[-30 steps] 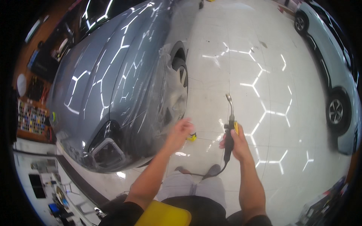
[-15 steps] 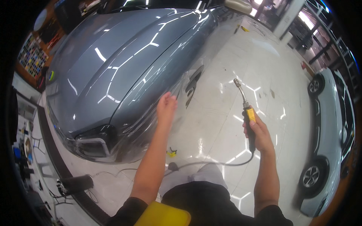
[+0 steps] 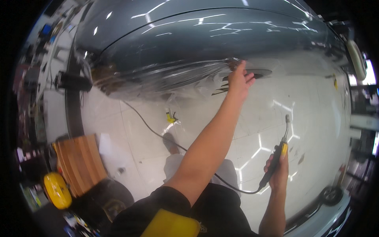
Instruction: The person applies a transparent protective film to the front bumper and hood of a grey car. They use a yellow squeegee to smooth the film and a heat gun to warm the edges for better adhesion. The person also uses a knife to trim the film around the headlights and grille.
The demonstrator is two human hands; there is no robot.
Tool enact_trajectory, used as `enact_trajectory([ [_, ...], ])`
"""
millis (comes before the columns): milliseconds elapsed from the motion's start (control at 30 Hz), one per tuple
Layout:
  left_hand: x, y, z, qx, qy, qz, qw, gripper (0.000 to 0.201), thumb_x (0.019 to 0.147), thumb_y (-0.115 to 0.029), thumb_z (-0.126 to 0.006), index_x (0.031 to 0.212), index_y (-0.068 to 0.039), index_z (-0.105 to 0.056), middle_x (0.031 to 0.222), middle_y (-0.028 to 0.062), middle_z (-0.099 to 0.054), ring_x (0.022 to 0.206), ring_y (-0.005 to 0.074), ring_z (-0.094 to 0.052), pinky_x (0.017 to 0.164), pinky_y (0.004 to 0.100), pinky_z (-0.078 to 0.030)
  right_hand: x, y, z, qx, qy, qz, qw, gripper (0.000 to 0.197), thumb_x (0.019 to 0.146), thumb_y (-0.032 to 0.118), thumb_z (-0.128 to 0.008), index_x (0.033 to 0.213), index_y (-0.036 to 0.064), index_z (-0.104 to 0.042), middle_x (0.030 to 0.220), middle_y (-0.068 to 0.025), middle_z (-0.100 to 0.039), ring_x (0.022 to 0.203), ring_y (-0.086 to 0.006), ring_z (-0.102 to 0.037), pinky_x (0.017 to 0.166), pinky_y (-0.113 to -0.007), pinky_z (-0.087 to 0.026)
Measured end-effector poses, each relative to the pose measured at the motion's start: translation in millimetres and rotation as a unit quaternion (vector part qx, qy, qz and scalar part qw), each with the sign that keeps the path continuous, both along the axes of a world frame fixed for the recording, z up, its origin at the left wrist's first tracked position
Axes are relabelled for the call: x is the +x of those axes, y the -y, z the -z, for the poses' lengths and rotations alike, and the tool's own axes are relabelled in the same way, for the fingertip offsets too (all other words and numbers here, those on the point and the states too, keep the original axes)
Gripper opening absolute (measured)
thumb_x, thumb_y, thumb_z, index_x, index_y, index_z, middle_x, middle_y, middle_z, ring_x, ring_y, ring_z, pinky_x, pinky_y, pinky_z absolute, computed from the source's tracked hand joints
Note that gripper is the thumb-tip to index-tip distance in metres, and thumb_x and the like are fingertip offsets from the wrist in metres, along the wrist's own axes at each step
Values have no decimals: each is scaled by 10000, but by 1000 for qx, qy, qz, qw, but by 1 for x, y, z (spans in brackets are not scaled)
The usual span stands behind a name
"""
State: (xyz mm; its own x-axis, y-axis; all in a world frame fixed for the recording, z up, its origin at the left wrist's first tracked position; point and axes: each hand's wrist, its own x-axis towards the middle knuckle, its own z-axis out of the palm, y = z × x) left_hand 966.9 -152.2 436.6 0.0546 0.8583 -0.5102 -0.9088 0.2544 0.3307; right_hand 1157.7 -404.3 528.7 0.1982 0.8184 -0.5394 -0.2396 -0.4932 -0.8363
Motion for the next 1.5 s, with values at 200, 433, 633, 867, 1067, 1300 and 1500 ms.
enact_trajectory([
  [200,18,57,7,160,-499,60,850,566,850,-405,-692,1172,33,-538,998,156,-634,909,273,-606,820,359,-482,7,20,-12,14,-44,-113,992,643,873,514,-606,1351,148,-379,819,-26,-503,618,-140,-517,473,-272,-431],
  [433,-200,281,121,-39,-725,572,382,469,808,-437,-542,1087,-86,-680,1140,129,-661,1108,296,-605,1038,550,-328,22,27,-32,67,-60,-75,993,517,893,620,-504,854,106,-459,680,11,-434,521,-107,-447,401,-247,-389],
  [633,-304,378,62,-138,-764,365,514,503,930,-440,-402,867,-48,-711,919,181,-695,964,347,-649,1002,528,-372,-3,-19,-156,356,-147,-125,914,430,995,386,-457,1104,-24,-391,839,-54,-414,580,-108,-411,391,-233,-392],
  [867,-324,396,4,15,-793,47,608,506,977,-327,-389,649,3,-589,679,250,-595,662,457,-580,645,531,-458,-89,-67,-269,546,-189,-299,760,367,1018,242,-386,1214,-65,-338,905,-76,-354,641,-111,-358,479,-236,-345],
  [1067,-341,374,-24,88,-743,-5,663,419,969,-267,-422,672,-1,-551,676,234,-571,691,440,-559,654,523,-429,-260,-80,-283,473,-94,-391,783,610,965,435,-491,1327,-30,-337,826,-55,-438,549,-86,-457,400,-202,-389],
  [1300,-427,391,-49,37,-730,-146,666,315,964,-182,-485,718,11,-527,722,194,-563,720,395,-529,674,467,-426,-467,-51,-176,237,-39,-633,736,709,903,367,-633,1432,41,-294,826,-50,-533,573,-95,-513,474,-240,-449],
  [1500,-537,386,-124,54,-830,-50,553,224,904,-188,-584,752,-23,-566,725,140,-562,719,328,-560,631,410,-472,-668,-60,-60,168,62,-722,668,567,902,179,-627,1389,79,-353,894,-87,-590,757,-167,-618,561,-292,-515],
])
